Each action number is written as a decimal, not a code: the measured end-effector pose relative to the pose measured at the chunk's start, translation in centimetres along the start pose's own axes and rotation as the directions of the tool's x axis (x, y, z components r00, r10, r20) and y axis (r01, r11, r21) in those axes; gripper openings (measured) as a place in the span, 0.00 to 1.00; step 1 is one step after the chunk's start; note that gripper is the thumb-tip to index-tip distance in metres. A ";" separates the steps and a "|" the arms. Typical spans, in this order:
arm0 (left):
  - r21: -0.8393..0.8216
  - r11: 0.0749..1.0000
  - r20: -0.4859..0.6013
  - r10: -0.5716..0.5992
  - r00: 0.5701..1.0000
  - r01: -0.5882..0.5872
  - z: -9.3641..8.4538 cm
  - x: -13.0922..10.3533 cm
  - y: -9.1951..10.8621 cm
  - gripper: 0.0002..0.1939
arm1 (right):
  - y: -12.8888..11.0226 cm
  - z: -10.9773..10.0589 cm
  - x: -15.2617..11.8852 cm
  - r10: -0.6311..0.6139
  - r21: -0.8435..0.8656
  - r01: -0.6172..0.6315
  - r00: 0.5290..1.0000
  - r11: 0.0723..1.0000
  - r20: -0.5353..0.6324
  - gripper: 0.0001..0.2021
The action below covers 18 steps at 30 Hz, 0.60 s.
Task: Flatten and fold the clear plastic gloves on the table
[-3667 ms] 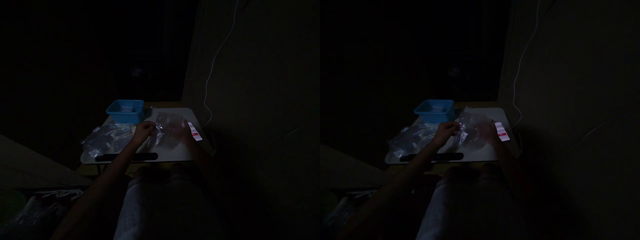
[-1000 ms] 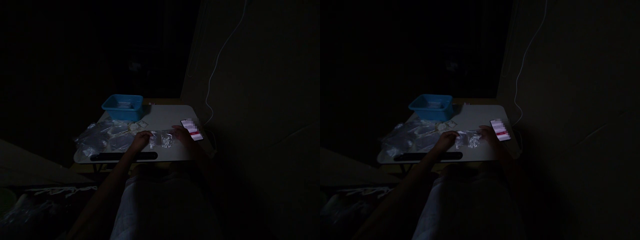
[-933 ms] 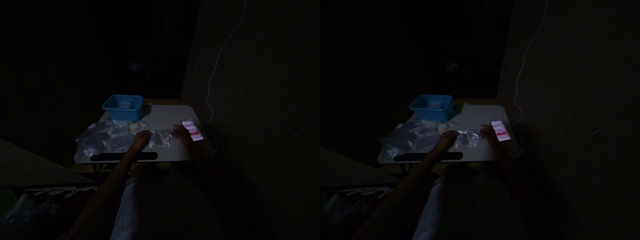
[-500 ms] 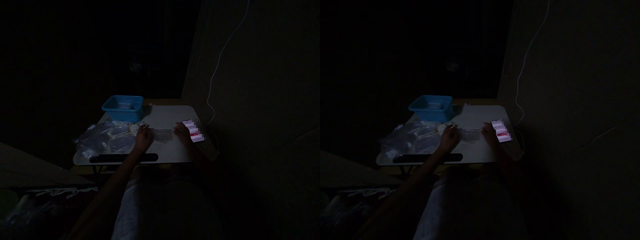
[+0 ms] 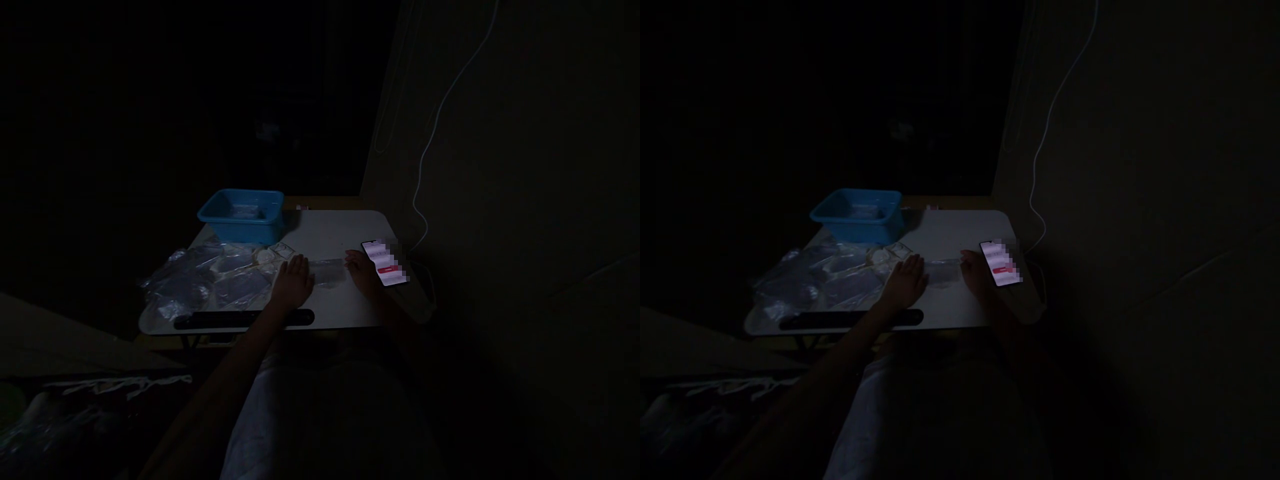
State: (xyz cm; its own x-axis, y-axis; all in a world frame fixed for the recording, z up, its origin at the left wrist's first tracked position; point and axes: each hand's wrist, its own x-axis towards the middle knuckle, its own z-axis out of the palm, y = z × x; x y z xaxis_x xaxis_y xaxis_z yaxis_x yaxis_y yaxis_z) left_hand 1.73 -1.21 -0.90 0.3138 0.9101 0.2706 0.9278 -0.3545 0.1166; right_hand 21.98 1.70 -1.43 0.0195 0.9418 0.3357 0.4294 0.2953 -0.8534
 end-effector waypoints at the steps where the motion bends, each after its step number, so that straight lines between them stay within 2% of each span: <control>1: 0.008 1.000 0.011 -0.005 1.000 0.005 -0.1 0.0 0.1 0.26 | 0.0 0.0 0.0 0.004 -0.004 -0.004 1.000 1.000 -0.002 0.14; 5: 0.036 0.999 0.048 -0.022 0.999 0.020 -0.5 0.0 0.4 0.28 | 0.1 0.0 0.0 -0.003 -0.028 0.003 1.000 1.000 0.006 0.14; 12: 0.163 0.985 0.138 -0.082 0.987 0.059 -1.0 0.0 1.0 0.28 | 0.6 0.2 0.0 -0.122 -0.135 0.114 0.991 0.984 -0.054 0.14; 16: 0.175 0.983 0.136 -0.078 0.988 0.054 -0.8 0.0 0.9 0.29 | -0.1 0.2 -0.5 -0.192 -0.301 0.164 0.979 0.940 -0.066 0.16; 18: 0.169 0.984 0.124 -0.076 0.989 0.054 -0.8 0.0 0.9 0.29 | -1.0 0.3 -1.0 -0.237 -0.400 0.207 0.971 0.893 -0.027 0.18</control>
State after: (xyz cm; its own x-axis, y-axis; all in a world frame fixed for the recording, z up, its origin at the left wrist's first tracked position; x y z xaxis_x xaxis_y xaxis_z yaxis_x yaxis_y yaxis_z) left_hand 2.45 -1.73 -0.07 0.2654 0.9538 0.1408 0.9641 -0.2635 -0.0323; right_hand 21.29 0.49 -1.03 -0.0583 0.8401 0.5393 0.7487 0.3941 -0.5331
